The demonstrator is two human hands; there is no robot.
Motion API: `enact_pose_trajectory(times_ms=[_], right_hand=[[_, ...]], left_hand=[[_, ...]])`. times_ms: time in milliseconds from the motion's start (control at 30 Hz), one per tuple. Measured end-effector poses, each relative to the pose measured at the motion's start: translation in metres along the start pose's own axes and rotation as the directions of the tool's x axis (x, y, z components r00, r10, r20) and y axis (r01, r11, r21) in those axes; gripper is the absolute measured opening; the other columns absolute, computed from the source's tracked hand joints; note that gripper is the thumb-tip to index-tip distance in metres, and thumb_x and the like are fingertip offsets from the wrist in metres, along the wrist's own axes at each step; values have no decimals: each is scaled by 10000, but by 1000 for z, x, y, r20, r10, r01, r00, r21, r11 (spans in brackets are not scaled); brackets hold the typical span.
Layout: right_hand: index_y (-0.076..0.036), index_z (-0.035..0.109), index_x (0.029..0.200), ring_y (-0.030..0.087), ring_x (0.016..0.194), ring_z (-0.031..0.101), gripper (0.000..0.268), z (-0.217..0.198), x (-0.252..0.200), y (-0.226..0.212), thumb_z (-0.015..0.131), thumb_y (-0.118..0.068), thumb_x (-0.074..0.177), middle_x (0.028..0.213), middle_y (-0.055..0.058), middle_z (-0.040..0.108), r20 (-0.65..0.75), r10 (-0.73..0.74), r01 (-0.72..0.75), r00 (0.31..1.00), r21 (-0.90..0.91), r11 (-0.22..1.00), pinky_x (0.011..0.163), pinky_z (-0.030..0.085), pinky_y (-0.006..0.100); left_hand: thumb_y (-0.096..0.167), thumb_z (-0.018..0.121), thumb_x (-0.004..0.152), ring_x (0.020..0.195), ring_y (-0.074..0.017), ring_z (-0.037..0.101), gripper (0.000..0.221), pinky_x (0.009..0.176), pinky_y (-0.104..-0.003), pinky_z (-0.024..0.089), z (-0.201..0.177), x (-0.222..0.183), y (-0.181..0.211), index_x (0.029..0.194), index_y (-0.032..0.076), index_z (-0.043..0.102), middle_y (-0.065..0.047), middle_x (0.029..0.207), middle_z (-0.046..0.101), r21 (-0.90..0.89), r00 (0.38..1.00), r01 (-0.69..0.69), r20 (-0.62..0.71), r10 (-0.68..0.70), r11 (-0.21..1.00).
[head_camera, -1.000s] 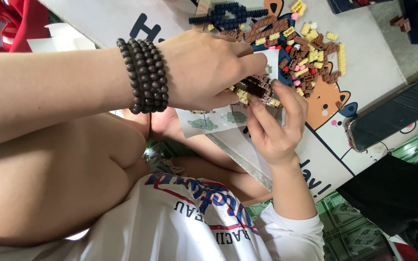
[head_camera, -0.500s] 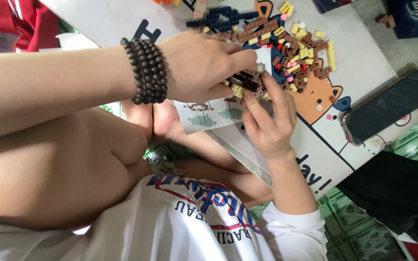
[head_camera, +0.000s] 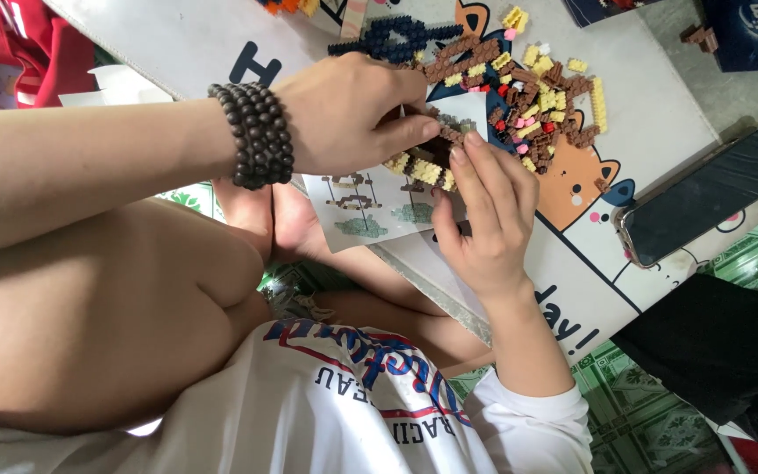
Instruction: Assembling a small figure from interlocking toy blocks on a low table.
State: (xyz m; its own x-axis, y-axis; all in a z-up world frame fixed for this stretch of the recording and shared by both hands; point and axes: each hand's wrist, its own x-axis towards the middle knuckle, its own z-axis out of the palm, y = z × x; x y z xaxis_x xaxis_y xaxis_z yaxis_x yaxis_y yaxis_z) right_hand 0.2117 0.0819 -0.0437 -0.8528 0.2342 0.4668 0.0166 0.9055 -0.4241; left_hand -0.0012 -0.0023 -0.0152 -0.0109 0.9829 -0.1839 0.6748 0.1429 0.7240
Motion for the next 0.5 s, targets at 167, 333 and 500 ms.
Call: enact_pose_trajectory(times_ms=[167, 333, 500], right_hand=[[23, 534, 1249, 333, 1099, 548, 398, 2, -4, -2, 623, 95, 868, 1308, 160, 508, -13, 40, -40, 999, 11, 999, 945, 469, 411], [-47, 299, 1403, 380, 1392, 338, 611, 9, -17, -1, 667, -179, 934, 1460, 218, 296, -82, 156, -132, 984, 247, 960, 1152, 435, 513], [20, 378, 1305, 365, 1164, 541, 529, 6, -17, 4, 657, -179, 902, 1259, 224, 500, -132, 172, -126, 976, 298, 946, 1014, 491, 471]], left_hand=[[379, 488, 956, 579, -223, 561, 302, 541, -377, 426, -5, 4, 8, 914, 102, 601, -37, 643, 619, -84, 976, 205, 92, -198, 975], [333, 501, 968, 649, -221, 544, 297, 550, -363, 439, 1, 3, 0, 875, 58, 566, -81, 815, 590, -130, 993, 91, 82, -81, 987], [238, 546, 948, 729, -289, 563, 223, 618, -415, 467, -8, -2, 16, 958, 19, 584, -128, 927, 540, -28, 957, -284, -69, 282, 958]])
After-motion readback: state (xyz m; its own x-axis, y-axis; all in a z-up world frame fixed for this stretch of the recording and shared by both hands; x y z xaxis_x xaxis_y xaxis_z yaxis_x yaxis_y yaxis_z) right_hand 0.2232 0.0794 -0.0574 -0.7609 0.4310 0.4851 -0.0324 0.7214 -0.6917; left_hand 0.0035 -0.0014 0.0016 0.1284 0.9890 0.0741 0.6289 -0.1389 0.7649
